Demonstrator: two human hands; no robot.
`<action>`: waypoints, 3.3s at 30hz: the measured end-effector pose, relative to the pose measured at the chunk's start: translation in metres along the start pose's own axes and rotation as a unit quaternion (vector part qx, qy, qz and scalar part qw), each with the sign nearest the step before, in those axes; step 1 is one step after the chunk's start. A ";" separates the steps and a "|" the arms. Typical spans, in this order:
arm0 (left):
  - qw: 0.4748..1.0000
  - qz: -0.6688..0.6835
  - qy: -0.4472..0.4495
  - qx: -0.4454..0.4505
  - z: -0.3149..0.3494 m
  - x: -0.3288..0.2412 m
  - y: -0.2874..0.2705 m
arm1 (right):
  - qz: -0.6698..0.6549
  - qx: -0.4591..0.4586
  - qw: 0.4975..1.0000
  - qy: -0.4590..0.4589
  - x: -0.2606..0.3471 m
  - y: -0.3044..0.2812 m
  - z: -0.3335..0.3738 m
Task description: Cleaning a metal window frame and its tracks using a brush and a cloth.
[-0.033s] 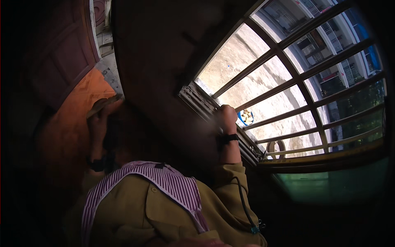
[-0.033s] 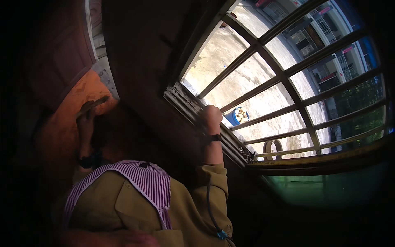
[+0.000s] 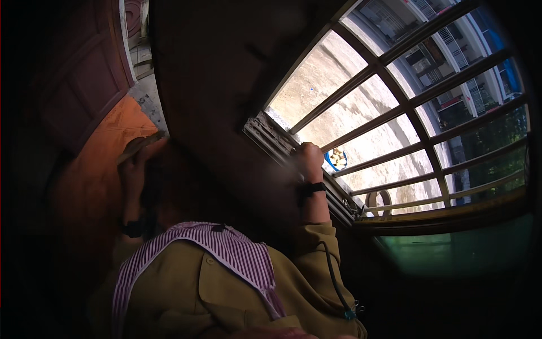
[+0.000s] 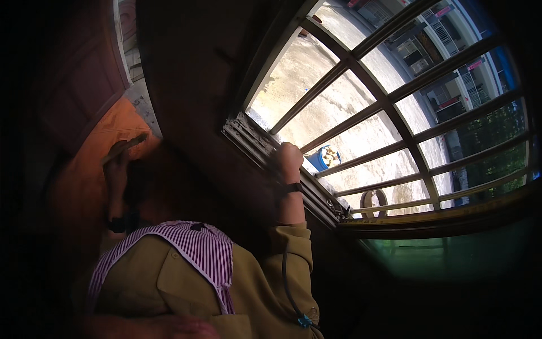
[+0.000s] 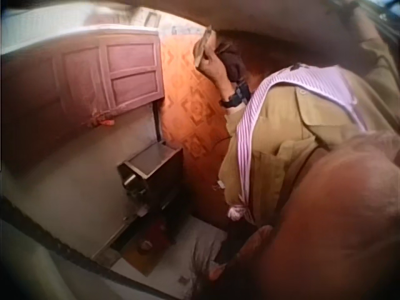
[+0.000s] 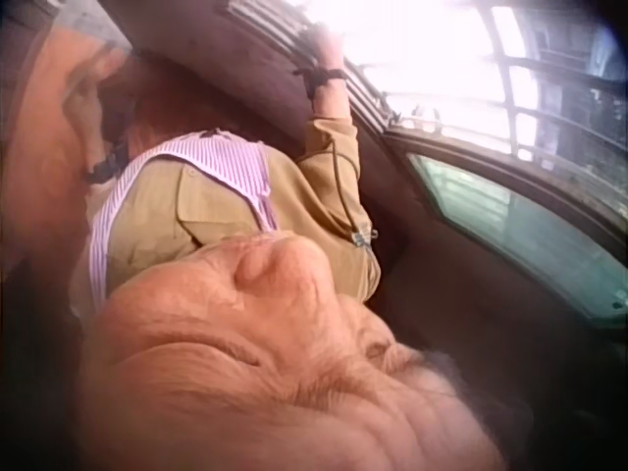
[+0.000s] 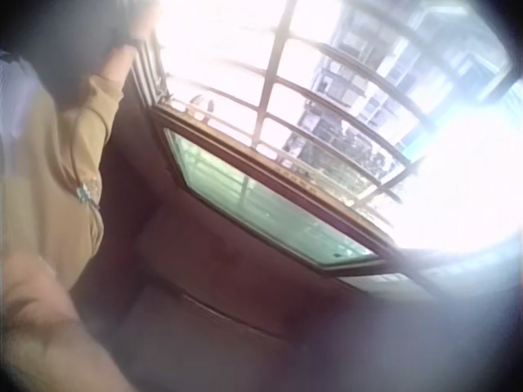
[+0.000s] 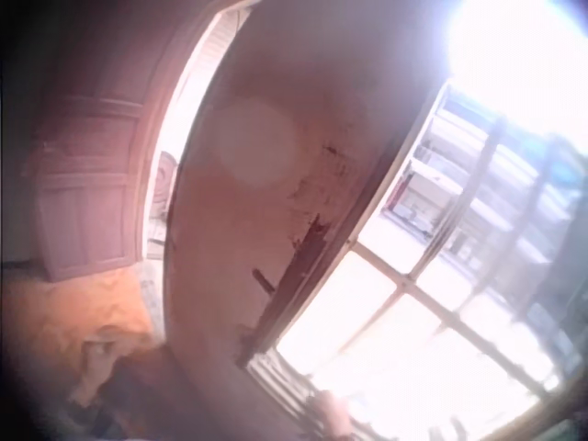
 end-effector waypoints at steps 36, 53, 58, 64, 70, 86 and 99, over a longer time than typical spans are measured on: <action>0.935 0.124 0.084 0.321 0.043 -0.098 0.158 | -0.133 -0.055 0.973 0.179 -0.079 -0.127 0.130; 0.907 0.120 0.104 0.390 0.112 -0.143 0.224 | -0.357 -0.141 0.916 0.114 0.033 -0.150 0.118; 0.940 0.054 0.019 0.337 0.086 -0.096 0.186 | -0.310 -0.167 0.918 0.185 -0.049 -0.122 0.096; 0.966 0.059 0.033 0.248 0.072 -0.064 0.147 | -0.151 -0.253 0.955 0.044 0.002 -0.077 0.034; 0.970 0.029 -0.035 0.240 0.057 -0.039 0.117 | -0.200 -0.220 0.953 0.065 -0.005 -0.080 0.008; 0.974 0.035 0.023 0.225 0.031 -0.041 0.102 | -0.277 -0.153 0.948 0.026 0.049 -0.068 0.009; 0.982 0.034 -0.009 0.186 0.033 -0.011 0.083 | -0.271 -0.077 0.954 0.099 0.077 -0.046 -0.059</action>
Point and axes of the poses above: each hand's wrist, its own z-axis away from the middle knuckle, its own y-axis out of the palm, x = y × z, the point moved 10 cm from there along -z, towards the middle knuckle, and after that the axes turned 6 degrees about -x, right-handed, at the moved point
